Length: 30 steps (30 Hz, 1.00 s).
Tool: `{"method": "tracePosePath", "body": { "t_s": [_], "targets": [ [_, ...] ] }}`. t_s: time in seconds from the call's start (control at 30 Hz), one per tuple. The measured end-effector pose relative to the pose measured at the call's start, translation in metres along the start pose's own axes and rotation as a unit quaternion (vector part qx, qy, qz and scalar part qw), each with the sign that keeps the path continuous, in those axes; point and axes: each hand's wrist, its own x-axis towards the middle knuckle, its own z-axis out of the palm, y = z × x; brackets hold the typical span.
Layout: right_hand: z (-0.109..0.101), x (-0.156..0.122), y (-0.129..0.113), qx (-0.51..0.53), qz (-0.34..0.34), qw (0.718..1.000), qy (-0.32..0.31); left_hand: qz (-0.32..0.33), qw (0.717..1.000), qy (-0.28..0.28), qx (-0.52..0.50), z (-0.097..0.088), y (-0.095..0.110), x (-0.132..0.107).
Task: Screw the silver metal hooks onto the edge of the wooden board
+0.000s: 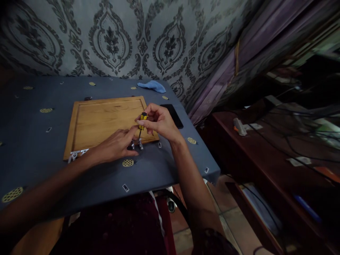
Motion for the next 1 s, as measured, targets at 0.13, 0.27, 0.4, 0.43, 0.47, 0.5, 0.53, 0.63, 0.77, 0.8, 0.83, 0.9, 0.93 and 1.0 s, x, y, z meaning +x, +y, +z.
{"method": "tracePosePath", "body": {
  "t_s": [0.13,0.27,0.4,0.43,0.47,0.5,0.53,0.63,0.77,0.8,0.83,0.9,0.93,1.0],
  "targets": [
    [-0.002,0.005,-0.001,0.017,-0.007,0.998,-0.066,-0.033,0.999,-0.015,0.021,-0.001,0.004,0.0],
    [-0.01,0.005,-0.007,0.013,0.003,0.993,-0.12,-0.064,0.998,-0.011,-0.016,0.002,0.005,-0.003],
    [-0.012,0.01,-0.007,0.004,0.004,0.995,-0.099,-0.056,0.998,0.018,-0.03,0.007,0.0,-0.005],
    [-0.011,0.012,-0.005,0.008,0.004,0.996,-0.089,-0.055,0.998,0.023,-0.03,0.008,-0.001,-0.005],
    [-0.01,0.013,-0.003,0.016,0.004,0.997,-0.08,-0.056,0.998,0.027,-0.03,0.009,-0.001,-0.006],
    [-0.009,0.014,0.0,0.028,0.004,0.997,-0.07,-0.058,0.998,0.028,-0.029,0.01,-0.002,-0.006],
    [-0.008,0.015,0.004,0.041,0.001,0.997,-0.061,-0.059,0.997,0.028,-0.028,0.01,-0.002,-0.006],
    [-0.01,0.012,0.014,0.06,-0.008,0.997,-0.054,-0.057,0.998,0.028,-0.027,0.01,-0.001,-0.006],
    [-0.016,0.002,0.017,0.058,-0.006,0.996,-0.061,-0.054,0.998,0.034,-0.018,0.01,0.0,-0.007],
    [-0.016,0.0,0.017,0.058,-0.009,0.997,-0.059,-0.053,0.998,0.035,-0.015,0.011,0.0,-0.007],
    [-0.016,-0.002,0.016,0.057,-0.015,0.997,-0.055,-0.05,0.998,0.034,-0.013,0.012,0.0,-0.007],
    [-0.015,-0.003,0.015,0.056,-0.024,0.997,-0.044,-0.046,0.998,0.033,-0.011,0.012,-0.001,-0.008],
    [-0.014,-0.003,0.015,0.055,-0.025,0.997,-0.037,-0.045,0.998,0.033,-0.01,0.013,-0.002,-0.008],
    [-0.011,-0.003,0.015,0.057,-0.021,0.998,-0.028,-0.047,0.998,0.034,-0.011,0.012,-0.002,-0.008]
  ]
}}
